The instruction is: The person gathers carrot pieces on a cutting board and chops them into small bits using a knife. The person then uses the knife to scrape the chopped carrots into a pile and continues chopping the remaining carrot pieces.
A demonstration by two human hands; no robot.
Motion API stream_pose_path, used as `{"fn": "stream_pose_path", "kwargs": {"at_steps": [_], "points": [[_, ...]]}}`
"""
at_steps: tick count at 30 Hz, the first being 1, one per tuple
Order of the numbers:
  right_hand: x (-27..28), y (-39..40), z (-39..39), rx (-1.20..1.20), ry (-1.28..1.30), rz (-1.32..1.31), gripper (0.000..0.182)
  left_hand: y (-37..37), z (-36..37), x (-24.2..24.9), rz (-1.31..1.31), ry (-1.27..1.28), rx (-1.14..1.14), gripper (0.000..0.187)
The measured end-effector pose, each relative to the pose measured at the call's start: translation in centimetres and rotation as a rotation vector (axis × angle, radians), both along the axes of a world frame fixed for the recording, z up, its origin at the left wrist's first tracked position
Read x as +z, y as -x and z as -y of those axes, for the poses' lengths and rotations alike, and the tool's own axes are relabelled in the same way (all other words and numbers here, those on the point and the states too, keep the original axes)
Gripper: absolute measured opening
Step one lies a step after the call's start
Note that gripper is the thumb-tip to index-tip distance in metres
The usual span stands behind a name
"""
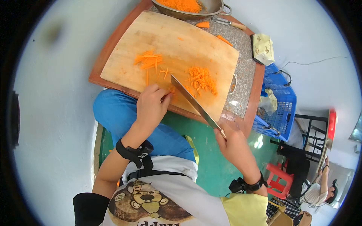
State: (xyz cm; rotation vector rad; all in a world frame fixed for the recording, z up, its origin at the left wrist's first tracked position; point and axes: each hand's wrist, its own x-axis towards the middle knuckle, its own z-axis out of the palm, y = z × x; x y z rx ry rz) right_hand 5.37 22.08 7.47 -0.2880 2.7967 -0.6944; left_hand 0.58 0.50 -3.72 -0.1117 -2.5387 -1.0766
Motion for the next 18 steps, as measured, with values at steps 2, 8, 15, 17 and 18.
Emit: {"fn": "stream_pose_path", "kwargs": {"at_steps": [2, 8, 15, 17, 18], "points": [[0.6, -0.2, -0.2, -0.035, -0.015, 0.057, 0.012, 0.0, 0.0, -0.3, -0.002, -0.036, -0.009, 0.007], [1.5, -0.6, 0.8, -0.167, 0.013, 0.172, 0.012, 0.2, 0.2, -0.2, 0.086, -0.054, -0.041, 0.008], [0.0, -0.6, 1.4, -0.091, -0.046, 0.137, 0.016, 0.2, 1.4, 0.7, 0.155, -0.169, -0.029, 0.012], [-0.4, -0.7, 1.4, -0.069, -0.066, 0.072, 0.014, 0.8, 1.9, 1.3, 0.222, -0.185, -0.016, 0.014], [-0.6, -0.8, 1.3, -0.040, -0.093, 0.005, 0.013, 1.5, 1.9, 1.7, 0.157, -0.333, 0.039, 0.019]]}}
